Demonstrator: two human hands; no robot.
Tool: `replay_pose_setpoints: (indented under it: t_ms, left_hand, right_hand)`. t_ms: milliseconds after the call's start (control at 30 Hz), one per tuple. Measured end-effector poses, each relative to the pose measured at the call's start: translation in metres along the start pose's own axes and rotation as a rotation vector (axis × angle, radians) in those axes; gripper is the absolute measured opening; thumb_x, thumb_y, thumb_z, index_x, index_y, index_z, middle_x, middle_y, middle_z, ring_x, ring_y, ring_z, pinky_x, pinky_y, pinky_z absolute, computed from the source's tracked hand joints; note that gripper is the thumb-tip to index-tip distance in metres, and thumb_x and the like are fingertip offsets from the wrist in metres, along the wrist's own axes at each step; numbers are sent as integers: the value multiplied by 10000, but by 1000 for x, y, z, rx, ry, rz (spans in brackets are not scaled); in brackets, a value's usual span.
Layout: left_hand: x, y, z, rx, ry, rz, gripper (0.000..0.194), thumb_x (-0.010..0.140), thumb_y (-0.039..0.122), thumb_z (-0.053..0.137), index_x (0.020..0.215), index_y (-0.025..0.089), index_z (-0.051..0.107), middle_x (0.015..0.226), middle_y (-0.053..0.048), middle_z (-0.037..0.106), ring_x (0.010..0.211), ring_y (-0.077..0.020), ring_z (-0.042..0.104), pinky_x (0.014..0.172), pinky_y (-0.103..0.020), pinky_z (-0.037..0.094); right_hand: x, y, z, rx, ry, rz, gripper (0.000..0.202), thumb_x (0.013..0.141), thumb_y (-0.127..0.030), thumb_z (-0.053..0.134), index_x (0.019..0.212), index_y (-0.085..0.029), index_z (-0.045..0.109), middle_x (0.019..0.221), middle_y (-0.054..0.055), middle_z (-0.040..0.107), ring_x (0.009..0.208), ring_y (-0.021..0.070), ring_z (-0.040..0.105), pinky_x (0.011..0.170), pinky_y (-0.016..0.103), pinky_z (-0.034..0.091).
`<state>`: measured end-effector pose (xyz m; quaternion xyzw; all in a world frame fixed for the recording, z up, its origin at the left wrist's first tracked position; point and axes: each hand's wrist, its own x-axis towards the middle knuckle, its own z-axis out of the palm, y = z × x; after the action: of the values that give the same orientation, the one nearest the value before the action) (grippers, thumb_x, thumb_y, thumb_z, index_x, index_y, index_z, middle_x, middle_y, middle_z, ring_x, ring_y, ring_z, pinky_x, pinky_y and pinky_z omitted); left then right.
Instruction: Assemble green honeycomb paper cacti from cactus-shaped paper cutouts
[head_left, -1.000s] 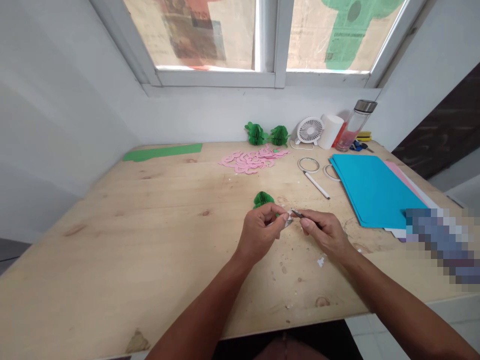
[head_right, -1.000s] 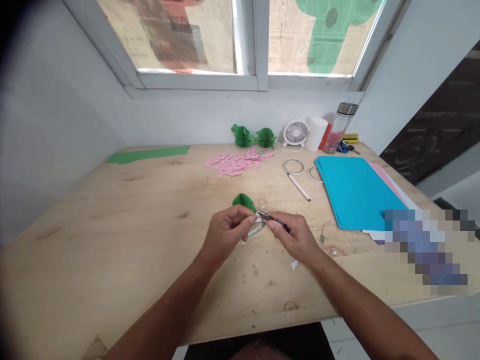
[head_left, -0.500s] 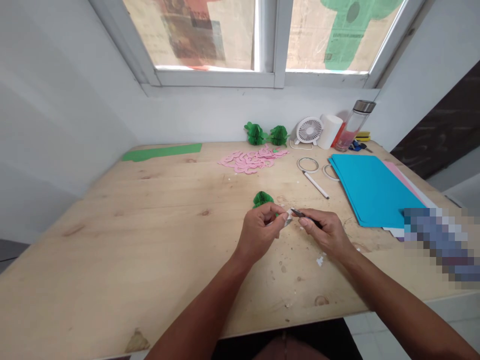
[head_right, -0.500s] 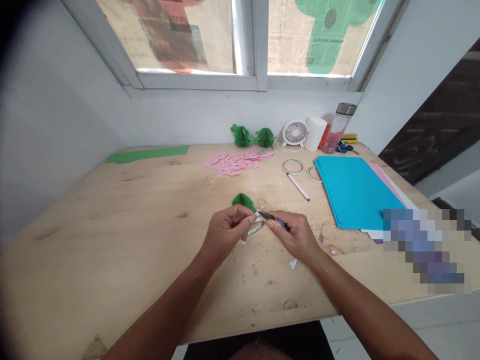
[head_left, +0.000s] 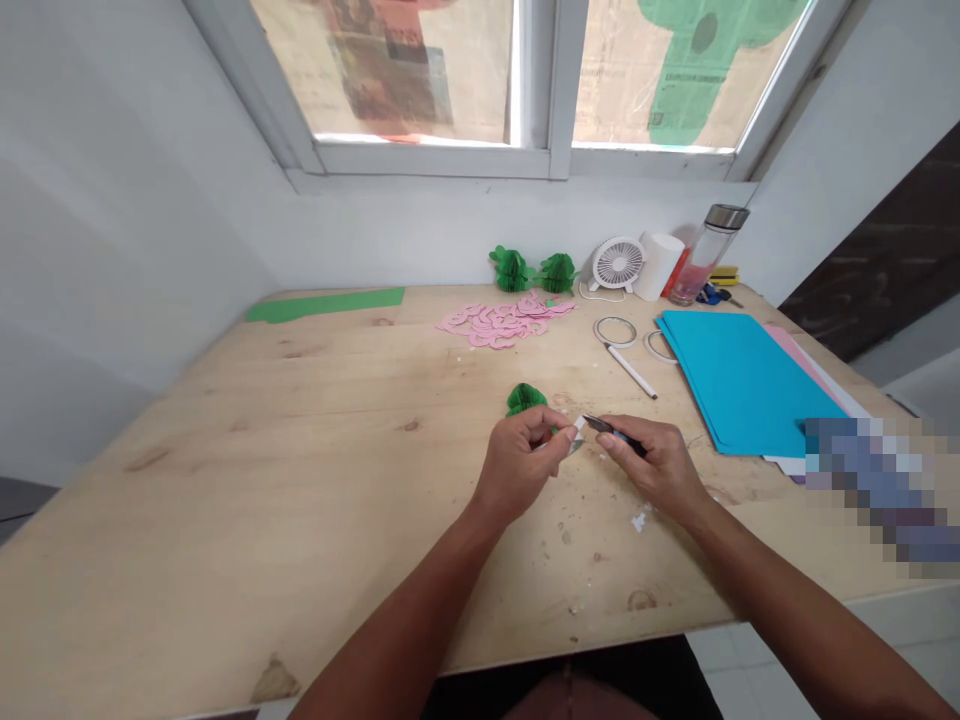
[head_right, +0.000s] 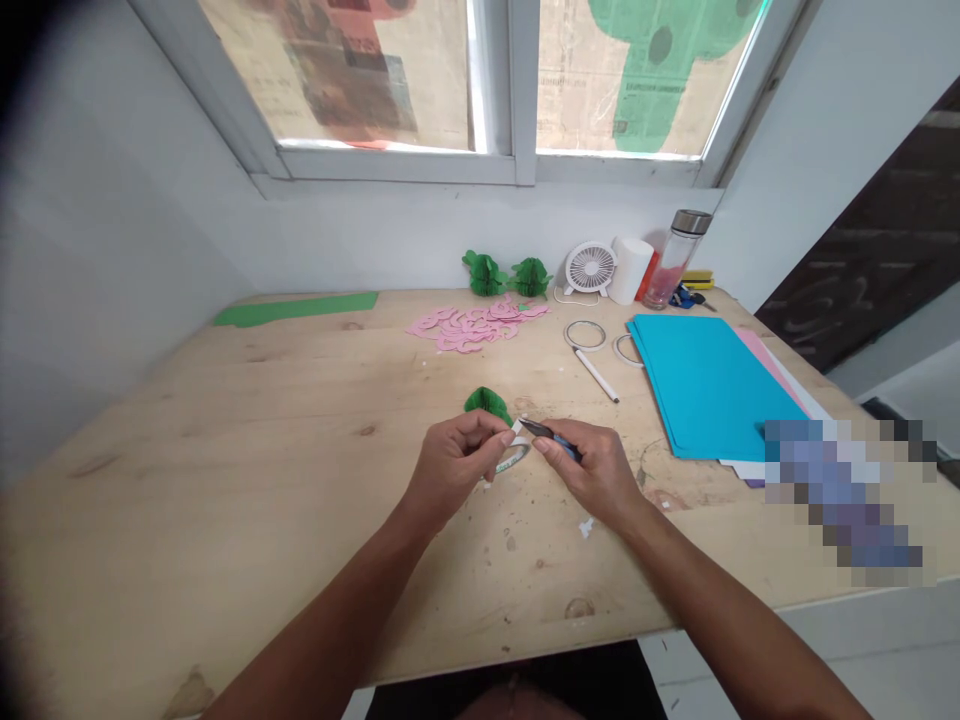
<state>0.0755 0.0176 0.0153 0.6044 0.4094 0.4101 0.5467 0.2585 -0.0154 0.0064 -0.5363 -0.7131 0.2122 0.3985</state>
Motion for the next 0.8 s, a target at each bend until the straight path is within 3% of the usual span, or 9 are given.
replay_pose_setpoints:
  t_ms: [467, 800]
  left_hand:
    - [1, 1, -3, 43, -39, -41, 176, 722, 308, 627, 637, 158, 591, 481, 54, 481, 420, -52, 351, 415, -181, 268]
    - [3, -3, -5, 93, -41, 13, 153, 742, 286, 611, 668, 153, 610, 496, 56, 448, 448, -59, 364, 435, -185, 274]
  right_hand:
    - [0, 3, 0, -92, 1, -30, 289, 870, -388, 553, 1017, -193, 707, 995, 90, 733, 889, 245, 688, 725, 328, 533]
    - [0, 0, -1, -114, -23, -36, 291, 878, -381, 533, 988, -179, 712, 938, 70, 740, 809, 201, 683, 645, 254, 505]
